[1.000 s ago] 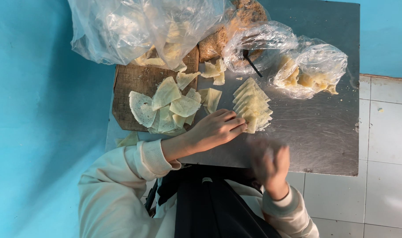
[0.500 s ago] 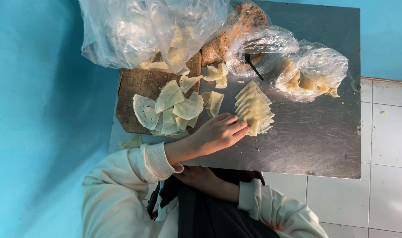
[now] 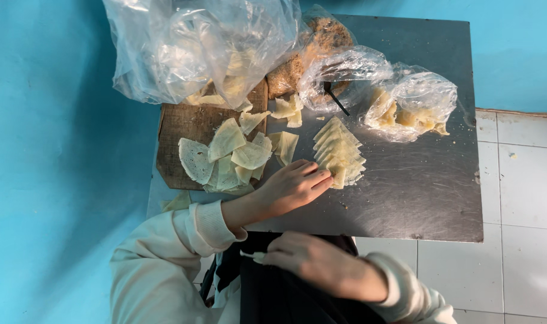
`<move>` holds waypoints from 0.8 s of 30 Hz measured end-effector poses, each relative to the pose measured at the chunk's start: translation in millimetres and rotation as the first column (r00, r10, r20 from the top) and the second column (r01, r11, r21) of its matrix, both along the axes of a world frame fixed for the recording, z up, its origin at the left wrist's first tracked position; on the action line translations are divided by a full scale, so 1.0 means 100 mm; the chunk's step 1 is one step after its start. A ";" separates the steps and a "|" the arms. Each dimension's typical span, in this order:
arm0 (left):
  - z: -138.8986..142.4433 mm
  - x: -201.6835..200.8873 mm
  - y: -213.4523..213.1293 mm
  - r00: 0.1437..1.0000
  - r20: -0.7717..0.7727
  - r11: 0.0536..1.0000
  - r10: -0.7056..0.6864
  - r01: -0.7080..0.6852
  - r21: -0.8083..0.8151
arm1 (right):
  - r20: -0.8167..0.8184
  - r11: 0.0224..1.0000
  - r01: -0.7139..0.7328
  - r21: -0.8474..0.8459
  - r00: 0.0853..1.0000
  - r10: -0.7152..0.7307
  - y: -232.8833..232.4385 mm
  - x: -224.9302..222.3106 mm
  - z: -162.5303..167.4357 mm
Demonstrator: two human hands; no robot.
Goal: The person folds thin translucent wafer sheets and arranges them into an overlapping fan-shaped stack on a metal table. They occasionally use a spoon to place dark filling onto the wafers and press the folded pieces together, building up the stack piece by piece.
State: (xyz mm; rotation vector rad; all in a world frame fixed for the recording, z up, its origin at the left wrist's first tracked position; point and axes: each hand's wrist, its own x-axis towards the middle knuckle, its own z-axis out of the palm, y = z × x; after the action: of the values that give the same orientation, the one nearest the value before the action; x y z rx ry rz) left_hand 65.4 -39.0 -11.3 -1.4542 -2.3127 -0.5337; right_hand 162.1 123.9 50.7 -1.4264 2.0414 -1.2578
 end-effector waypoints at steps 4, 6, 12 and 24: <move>-0.31 -0.06 0.00 0.998 0.002 0.995 -0.070 0.070 0.077 | 0.000 0.924 0.373 -0.090 0.927 -0.374 -0.04 -0.41 0.46; -0.50 0.00 0.04 0.993 0.111 0.997 0.027 -0.035 0.071 | -0.041 0.893 0.438 -0.103 0.895 -0.444 -0.14 -0.55 0.57; -0.69 0.10 0.07 0.934 0.313 0.983 0.172 -0.141 -0.121 | 0.037 0.829 0.514 -0.222 0.854 -0.519 -0.25 -0.80 0.54; 0.15 -0.01 0.01 1.000 -0.015 1.000 -0.002 0.002 -0.020 | -0.158 0.549 0.836 0.004 0.543 -0.825 0.91 -0.52 0.15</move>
State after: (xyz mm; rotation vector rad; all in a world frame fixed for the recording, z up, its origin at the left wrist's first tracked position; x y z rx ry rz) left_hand 64.1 -38.4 3.6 -1.4646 -2.3111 -0.5000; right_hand 110.2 215.2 66.2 -0.4140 2.9938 -1.3610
